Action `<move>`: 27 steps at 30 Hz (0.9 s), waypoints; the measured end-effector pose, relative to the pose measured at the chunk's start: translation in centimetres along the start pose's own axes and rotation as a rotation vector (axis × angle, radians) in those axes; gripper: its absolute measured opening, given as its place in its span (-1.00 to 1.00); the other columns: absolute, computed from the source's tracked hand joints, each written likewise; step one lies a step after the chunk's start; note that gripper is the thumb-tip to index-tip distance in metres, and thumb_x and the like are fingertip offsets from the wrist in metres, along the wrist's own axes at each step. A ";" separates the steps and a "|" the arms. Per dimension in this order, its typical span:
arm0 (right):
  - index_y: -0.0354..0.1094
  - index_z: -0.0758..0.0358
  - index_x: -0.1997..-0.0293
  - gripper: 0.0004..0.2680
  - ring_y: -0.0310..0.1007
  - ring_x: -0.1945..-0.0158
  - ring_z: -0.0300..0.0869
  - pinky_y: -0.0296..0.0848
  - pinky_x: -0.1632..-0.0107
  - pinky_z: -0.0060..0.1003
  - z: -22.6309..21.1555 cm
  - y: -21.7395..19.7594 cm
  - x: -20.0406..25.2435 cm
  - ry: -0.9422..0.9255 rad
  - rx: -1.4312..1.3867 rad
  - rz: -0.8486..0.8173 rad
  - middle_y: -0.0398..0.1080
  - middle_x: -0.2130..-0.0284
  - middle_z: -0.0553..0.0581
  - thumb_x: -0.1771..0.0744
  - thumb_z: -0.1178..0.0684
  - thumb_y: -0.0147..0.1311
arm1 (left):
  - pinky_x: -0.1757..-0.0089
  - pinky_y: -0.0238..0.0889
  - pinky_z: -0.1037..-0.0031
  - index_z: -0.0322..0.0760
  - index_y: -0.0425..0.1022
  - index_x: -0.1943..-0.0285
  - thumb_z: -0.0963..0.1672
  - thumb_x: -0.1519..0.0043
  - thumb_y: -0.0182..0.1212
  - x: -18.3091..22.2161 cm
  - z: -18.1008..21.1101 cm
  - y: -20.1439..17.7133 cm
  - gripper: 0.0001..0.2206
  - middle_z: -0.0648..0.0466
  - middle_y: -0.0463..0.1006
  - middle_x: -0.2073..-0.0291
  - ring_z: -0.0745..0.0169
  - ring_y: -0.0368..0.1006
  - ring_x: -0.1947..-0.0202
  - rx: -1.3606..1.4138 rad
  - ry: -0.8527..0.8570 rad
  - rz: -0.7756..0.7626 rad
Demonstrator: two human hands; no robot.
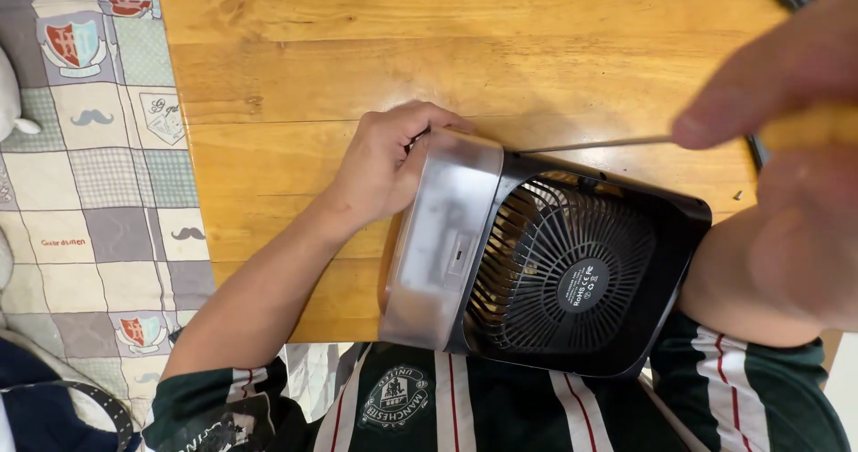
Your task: Reassembling a small portable fan by aligning the plastic housing and securing it with screws using a manual screwdriver.
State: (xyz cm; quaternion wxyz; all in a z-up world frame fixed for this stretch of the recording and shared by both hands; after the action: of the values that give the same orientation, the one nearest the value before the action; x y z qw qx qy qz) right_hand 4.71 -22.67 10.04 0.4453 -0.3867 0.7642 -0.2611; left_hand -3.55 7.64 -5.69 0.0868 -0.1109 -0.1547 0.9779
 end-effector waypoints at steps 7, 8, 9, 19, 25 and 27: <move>0.45 0.76 0.23 -0.74 0.30 0.27 0.13 0.18 0.11 0.07 -4.7 2.6 -2.7 0.381 -0.024 0.123 0.51 0.11 0.69 -0.33 0.55 -0.32 | 0.04 0.52 0.28 -0.36 0.70 -0.15 -0.20 -0.59 0.09 0.0 -0.9 0.0 -0.78 -0.06 0.73 0.11 0.02 0.57 0.03 -0.123 0.118 -0.006; 0.44 0.75 0.20 -0.77 0.32 0.24 0.15 0.22 0.09 0.08 -5.2 2.8 -2.5 0.372 -0.033 0.137 0.50 0.10 0.68 -0.34 0.55 -0.28 | 0.05 0.52 0.28 -0.38 0.71 -0.14 -0.18 -0.60 0.09 0.1 -1.0 0.0 -0.77 -0.06 0.74 0.12 0.02 0.58 0.04 -0.130 0.126 -0.008; 0.43 0.75 0.17 -0.80 0.35 0.22 0.16 0.26 0.07 0.09 -5.6 2.9 -2.5 0.354 -0.035 0.157 0.50 0.09 0.68 -0.35 0.55 -0.23 | 0.06 0.52 0.28 -0.39 0.71 -0.13 -0.16 -0.60 0.08 -0.2 -1.1 -0.1 -0.75 -0.07 0.75 0.12 0.02 0.58 0.05 -0.144 0.145 -0.009; 0.38 0.72 0.00 -0.90 0.49 0.07 0.24 0.50 -0.05 0.14 -4.5 2.6 -1.2 0.219 -0.029 0.291 0.48 0.01 0.65 -0.41 0.54 0.04 | 0.01 0.54 0.25 -0.25 0.76 -0.12 -0.21 -0.51 0.18 -1.2 -1.2 -1.6 -0.80 0.01 0.82 0.08 0.03 0.67 0.05 -0.164 0.131 -0.047; 0.35 0.70 -0.12 -0.84 0.59 -0.03 0.30 0.65 -0.13 0.17 -4.3 2.2 -1.2 0.174 -0.074 0.353 0.47 -0.04 0.64 -0.45 0.53 0.22 | -0.49 0.45 0.04 -0.33 0.58 -0.41 -0.36 -0.23 -0.03 -2.3 2.9 -4.7 -0.45 -0.19 0.65 -0.37 -0.12 0.60 -0.42 0.115 0.075 -0.272; 0.33 0.69 -0.18 -0.79 0.64 -0.08 0.33 0.73 -0.17 0.18 -4.0 2.1 -1.8 0.165 -0.101 0.381 0.47 -0.07 0.63 -0.47 0.53 0.31 | -0.44 0.58 0.20 -0.46 0.50 -0.39 -0.33 -0.47 0.16 -2.8 4.7 -4.6 -0.69 -0.19 0.65 -0.28 -0.10 0.66 -0.34 0.312 0.260 -0.119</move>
State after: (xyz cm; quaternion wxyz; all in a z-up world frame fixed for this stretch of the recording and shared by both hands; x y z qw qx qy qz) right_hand 0.98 -19.80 11.14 0.4026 -0.2341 0.8695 -0.1644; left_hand -1.42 10.09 0.66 0.1800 -0.2122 0.0047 0.9605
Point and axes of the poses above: each hand's wrist, its own x-axis away from the middle knuckle, its own y-axis out of the palm, z = x × y, the point moved 3 cm from there along -x, towards the middle knuckle
